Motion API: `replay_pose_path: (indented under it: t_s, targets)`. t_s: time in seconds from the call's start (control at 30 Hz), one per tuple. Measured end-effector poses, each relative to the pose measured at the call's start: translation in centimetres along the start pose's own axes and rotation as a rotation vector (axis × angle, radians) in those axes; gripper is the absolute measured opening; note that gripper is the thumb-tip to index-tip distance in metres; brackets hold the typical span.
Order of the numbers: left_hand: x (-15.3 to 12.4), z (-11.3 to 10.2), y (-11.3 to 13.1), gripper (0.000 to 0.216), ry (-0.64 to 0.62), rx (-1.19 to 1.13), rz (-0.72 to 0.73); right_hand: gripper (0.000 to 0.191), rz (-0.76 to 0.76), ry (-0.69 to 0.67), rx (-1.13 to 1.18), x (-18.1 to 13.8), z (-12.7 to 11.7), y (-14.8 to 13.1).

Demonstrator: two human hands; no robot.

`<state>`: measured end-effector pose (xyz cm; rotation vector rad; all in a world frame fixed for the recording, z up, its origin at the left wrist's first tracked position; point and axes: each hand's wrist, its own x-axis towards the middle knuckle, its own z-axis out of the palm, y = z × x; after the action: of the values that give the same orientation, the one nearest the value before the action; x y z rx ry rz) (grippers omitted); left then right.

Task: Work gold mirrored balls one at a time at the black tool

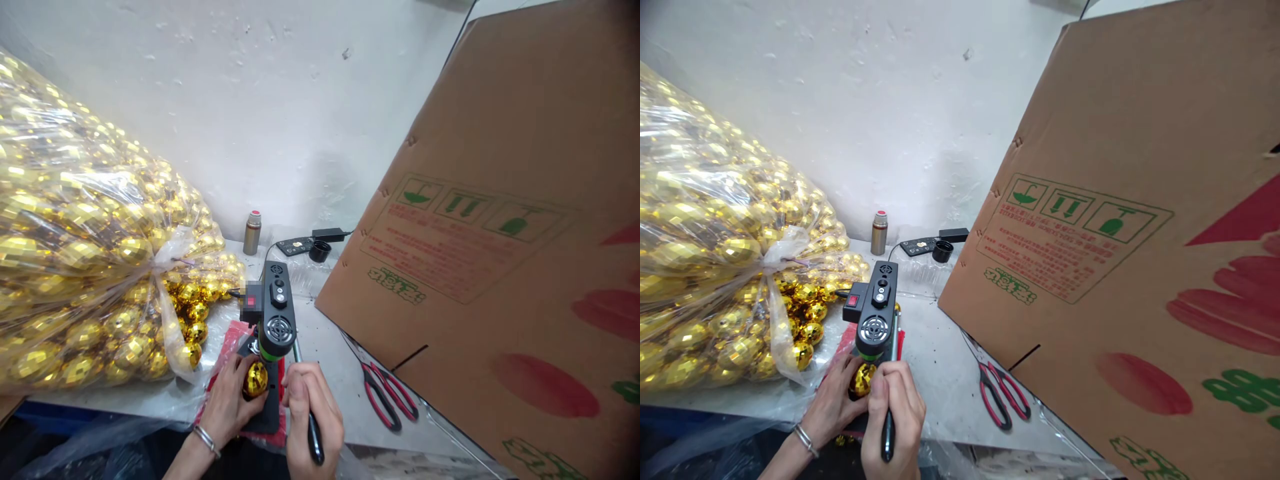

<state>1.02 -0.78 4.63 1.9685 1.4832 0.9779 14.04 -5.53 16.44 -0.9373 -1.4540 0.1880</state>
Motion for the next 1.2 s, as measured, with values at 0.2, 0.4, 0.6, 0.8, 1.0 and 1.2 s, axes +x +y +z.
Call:
replay_pose_path:
  t_s: [0.2, 0.4, 0.6, 0.8, 1.0, 1.2]
  targets:
    - [0.3, 0.9, 0.0, 0.043, -0.020, 0.071, -0.006, 0.027, 0.086, 0.016, 0.019, -0.5, 0.1, -0.1]
    - [0.0, 1.4, -0.6, 0.045, -0.033, 0.011, -0.001, 0.030, 0.069, 0.082, 0.008, -2.2, 0.9, 0.7]
    - [0.1, 1.2, -0.3, 0.045, -0.053, -0.007, -0.027, 0.031, 0.010, 0.137, 0.002, -3.2, 1.6, 2.0]
    - [0.1, 1.2, -0.2, 0.040, -0.046, 0.018, -0.032, 0.032, -0.076, 0.264, -0.003, -3.2, 2.5, 2.8]
    - [0.1, 1.3, -0.1, 0.041, -0.028, 0.031, -0.025, 0.034, -0.075, 0.272, -0.028, -3.1, 2.8, 3.0]
    - [0.1, 1.6, -0.4, 0.040, -0.005, 0.070, 0.004, 0.032, -0.082, 0.255, -0.039, -3.3, 2.5, 3.5]
